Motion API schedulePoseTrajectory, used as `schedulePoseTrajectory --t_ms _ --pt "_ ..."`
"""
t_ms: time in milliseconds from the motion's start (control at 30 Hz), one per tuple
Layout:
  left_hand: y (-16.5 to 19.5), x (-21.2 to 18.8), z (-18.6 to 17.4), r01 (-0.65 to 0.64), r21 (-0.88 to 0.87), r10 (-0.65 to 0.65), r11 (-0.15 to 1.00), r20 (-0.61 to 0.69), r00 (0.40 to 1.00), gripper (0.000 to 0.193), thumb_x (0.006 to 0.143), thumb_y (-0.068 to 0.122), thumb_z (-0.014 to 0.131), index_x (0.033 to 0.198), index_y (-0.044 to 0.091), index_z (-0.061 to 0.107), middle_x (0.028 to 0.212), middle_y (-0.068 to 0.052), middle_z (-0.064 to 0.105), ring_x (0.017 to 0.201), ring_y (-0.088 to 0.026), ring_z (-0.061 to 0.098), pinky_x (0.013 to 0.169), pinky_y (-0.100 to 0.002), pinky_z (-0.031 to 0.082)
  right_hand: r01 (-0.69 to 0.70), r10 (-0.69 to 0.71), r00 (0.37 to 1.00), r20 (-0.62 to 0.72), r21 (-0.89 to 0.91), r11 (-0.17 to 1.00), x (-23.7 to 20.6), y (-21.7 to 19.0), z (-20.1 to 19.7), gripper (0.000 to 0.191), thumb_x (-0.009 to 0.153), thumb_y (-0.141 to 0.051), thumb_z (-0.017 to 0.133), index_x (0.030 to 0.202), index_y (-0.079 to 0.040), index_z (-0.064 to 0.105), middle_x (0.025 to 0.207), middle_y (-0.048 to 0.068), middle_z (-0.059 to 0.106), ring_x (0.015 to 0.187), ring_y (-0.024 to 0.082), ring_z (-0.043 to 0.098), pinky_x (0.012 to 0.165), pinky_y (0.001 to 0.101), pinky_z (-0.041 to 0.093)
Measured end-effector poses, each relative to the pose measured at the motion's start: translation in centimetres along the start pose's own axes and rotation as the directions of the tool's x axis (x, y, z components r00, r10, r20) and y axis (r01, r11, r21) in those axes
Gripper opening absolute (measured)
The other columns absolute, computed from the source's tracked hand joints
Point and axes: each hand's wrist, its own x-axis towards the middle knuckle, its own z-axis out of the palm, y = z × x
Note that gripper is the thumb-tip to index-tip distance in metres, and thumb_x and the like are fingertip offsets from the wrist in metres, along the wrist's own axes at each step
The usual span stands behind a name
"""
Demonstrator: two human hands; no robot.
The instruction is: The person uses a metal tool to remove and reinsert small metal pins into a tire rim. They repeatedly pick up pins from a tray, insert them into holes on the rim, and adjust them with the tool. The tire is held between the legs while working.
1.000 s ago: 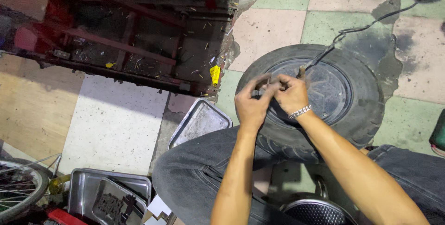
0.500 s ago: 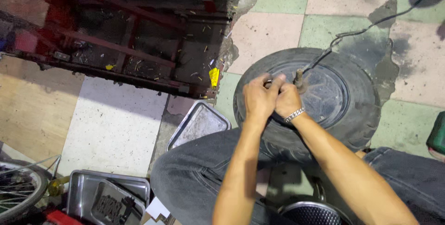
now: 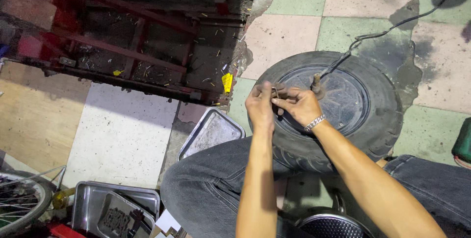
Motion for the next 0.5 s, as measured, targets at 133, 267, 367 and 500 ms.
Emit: schedulePoseTrajectory --t_ms 133,267,367,500 --pt "0.8 2.4 0.3 0.184 0.142 -0.209 0.973 0.188 0.960 0.045 0.106 0.040 0.067 0.088 -0.001 0.070 0.085 -0.018 0.070 0.066 -0.019 0.065 0.057 -0.030 0.051 0.052 -0.061 0.997 -0.052 -0.153 0.987 0.0 0.7 -0.7 0.026 0.085 -0.012 0.082 0.108 -0.001 0.077 0.095 -0.003 0.078 0.081 0.003 0.068 0.074 0.0234 0.057" --pt "2.8 1.5 3.0 -0.105 0.776 -0.146 0.621 0.246 0.958 0.041 0.100 0.039 0.068 0.086 0.002 0.078 0.079 -0.019 0.074 0.067 -0.027 0.070 0.063 -0.035 0.053 -0.017 -0.050 0.990 -0.132 -0.460 0.888 0.8 3.1 -2.5 0.014 0.083 -0.007 0.077 0.091 0.005 0.076 0.081 0.011 0.077 0.072 0.014 0.066 0.066 0.0335 0.055" --pt "3.3 -1.7 4.6 -0.520 0.814 0.225 0.259 0.472 0.852 0.028 0.097 0.032 0.068 0.088 0.007 0.077 0.094 -0.014 0.075 0.086 -0.035 0.072 0.078 -0.041 0.056 0.050 -0.144 0.982 -0.122 -0.568 0.821 1.8 4.2 -3.2 0.017 0.089 -0.014 0.070 0.089 0.002 0.073 0.082 0.016 0.075 0.075 0.017 0.069 0.068 0.0387 0.054" --pt "3.0 -4.8 4.3 -0.653 0.735 0.538 0.184 0.480 0.693 0.020 0.102 0.020 0.062 0.112 0.004 0.070 0.129 -0.021 0.068 0.113 -0.042 0.069 0.094 -0.045 0.057 0.246 -0.325 0.945 -0.036 -0.578 0.778 1.8 4.1 -2.7 0.021 0.089 -0.019 0.066 0.093 0.000 0.071 0.084 0.018 0.073 0.078 0.019 0.071 0.070 0.0407 0.055"
